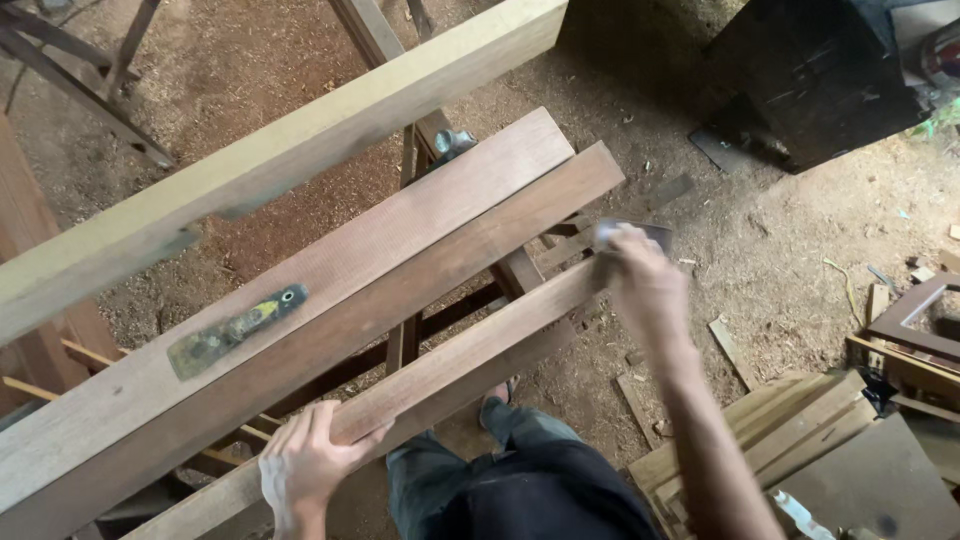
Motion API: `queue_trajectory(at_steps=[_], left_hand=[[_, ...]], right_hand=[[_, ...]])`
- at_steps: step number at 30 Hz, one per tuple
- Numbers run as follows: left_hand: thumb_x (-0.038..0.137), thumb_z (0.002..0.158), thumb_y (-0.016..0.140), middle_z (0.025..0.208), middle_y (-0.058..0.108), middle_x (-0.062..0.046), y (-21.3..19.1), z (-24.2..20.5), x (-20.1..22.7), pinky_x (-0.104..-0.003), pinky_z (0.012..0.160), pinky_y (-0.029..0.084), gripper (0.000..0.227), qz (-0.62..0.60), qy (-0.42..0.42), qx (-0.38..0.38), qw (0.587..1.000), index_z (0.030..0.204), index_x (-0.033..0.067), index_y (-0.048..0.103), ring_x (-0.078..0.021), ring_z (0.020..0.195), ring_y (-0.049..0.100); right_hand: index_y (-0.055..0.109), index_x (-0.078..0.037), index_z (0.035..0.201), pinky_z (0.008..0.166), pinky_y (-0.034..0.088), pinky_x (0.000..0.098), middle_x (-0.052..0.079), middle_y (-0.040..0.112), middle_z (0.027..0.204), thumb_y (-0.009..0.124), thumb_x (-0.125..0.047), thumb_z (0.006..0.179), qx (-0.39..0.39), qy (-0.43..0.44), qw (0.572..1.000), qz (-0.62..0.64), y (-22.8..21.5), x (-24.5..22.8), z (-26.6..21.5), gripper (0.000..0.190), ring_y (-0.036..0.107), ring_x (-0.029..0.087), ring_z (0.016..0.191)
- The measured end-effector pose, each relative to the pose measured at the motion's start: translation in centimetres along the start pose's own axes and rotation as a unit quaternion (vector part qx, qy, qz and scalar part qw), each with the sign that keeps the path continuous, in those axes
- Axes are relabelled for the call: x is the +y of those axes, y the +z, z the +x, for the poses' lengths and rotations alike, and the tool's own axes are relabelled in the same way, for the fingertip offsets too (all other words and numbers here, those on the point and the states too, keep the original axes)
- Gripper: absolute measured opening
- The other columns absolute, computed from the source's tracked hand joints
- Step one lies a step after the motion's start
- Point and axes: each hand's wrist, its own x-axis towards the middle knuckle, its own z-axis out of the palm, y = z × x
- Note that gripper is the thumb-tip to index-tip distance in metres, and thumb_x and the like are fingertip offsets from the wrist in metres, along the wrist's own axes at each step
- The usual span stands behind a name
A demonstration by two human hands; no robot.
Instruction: The person sands long pieces of wood by hand using a piece of sandpaper, moving along the length and edges of the timber.
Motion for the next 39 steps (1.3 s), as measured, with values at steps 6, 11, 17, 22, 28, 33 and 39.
queue_trajectory(at_steps=[6, 11, 17, 22, 28, 33, 39], left_hand=[[0.070, 0.061, 0.080, 0.083, 0.077, -0.010, -0.5, 0.4, 0.5, -0.037, 0.067, 0.060, 0.067, -0.001, -0.002, 0.038, 0.999, 0.087, 0.0084, 0.073, -0.0254, 0.073, 0.075], [0.066, 0.059, 0.081, 0.081, 0.075, -0.008, -0.1, -0.1, 0.7, -0.038, 0.073, 0.060, 0.064, -0.018, -0.004, 0.042, 0.999, 0.088, 0.0093, 0.072, -0.0259, 0.076, 0.074], [0.070, 0.059, 0.082, 0.080, 0.075, -0.010, -0.3, 0.1, 0.5, -0.038, 0.072, 0.060, 0.070, -0.011, 0.006, 0.036, 0.999, 0.086, 0.0066, 0.072, -0.0256, 0.075, 0.074], [0.068, 0.057, 0.078, 0.083, 0.076, -0.009, -0.2, 0.0, 0.3, -0.039, 0.072, 0.061, 0.068, -0.016, 0.003, 0.036, 0.999, 0.089, 0.0082, 0.073, -0.0256, 0.077, 0.075], [0.079, 0.059, 0.079, 0.082, 0.077, -0.010, 0.4, -0.2, 0.2, -0.037, 0.069, 0.062, 0.077, 0.005, 0.003, -0.011, 1.000, 0.086, 0.0067, 0.074, -0.0233, 0.071, 0.075], [0.072, 0.058, 0.081, 0.082, 0.077, -0.008, 0.0, -0.2, 0.4, -0.038, 0.074, 0.061, 0.070, -0.008, -0.021, 0.017, 1.000, 0.086, 0.0079, 0.073, -0.0247, 0.078, 0.075], [0.069, 0.055, 0.082, 0.085, 0.076, -0.010, -0.3, 0.1, 0.7, -0.039, 0.076, 0.060, 0.071, -0.010, 0.001, 0.061, 0.998, 0.089, 0.0073, 0.073, -0.0254, 0.079, 0.074]], right_hand=[[0.070, -0.010, 0.118, 0.114, 0.042, 0.0473, 0.009, 0.069, 0.128, 0.058, 0.002, 0.086, -0.186, -0.126, 0.974, 0.035, 1.4, -7.9, -2.1, 0.037, 0.064, 0.024, 0.121], [0.068, -0.010, 0.119, 0.115, 0.047, 0.0325, 0.004, 0.069, 0.121, 0.052, -0.016, 0.094, -0.274, -0.196, 0.773, -0.537, -3.5, -1.3, 1.9, 0.030, 0.062, 0.014, 0.121], [0.073, -0.014, 0.117, 0.092, 0.056, 0.0407, 0.011, 0.074, 0.118, 0.059, -0.002, 0.087, -0.137, 0.038, 0.990, -0.020, -0.8, -7.1, 0.8, 0.035, 0.068, 0.025, 0.109], [0.071, -0.011, 0.121, 0.111, 0.045, 0.0419, 0.008, 0.071, 0.129, 0.056, -0.007, 0.093, -0.253, -0.156, 0.953, 0.053, 3.5, -11.3, -2.4, 0.032, 0.064, 0.026, 0.123], [0.066, -0.013, 0.131, 0.089, 0.058, 0.0393, 0.011, 0.075, 0.121, 0.048, -0.017, 0.108, -0.204, 0.277, 0.894, 0.286, -2.5, -1.3, 1.5, 0.030, 0.072, 0.023, 0.101], [0.069, -0.011, 0.120, 0.082, 0.060, 0.0401, 0.011, 0.074, 0.108, 0.067, -0.013, 0.086, -0.321, 0.137, 0.936, -0.038, -0.1, -9.3, 1.6, 0.035, 0.071, 0.024, 0.090], [0.076, -0.017, 0.114, 0.095, 0.055, 0.0392, 0.006, 0.077, 0.115, 0.063, -0.001, 0.079, -0.247, -0.080, 0.964, 0.055, 0.6, -8.4, -0.6, 0.040, 0.071, 0.025, 0.109]])
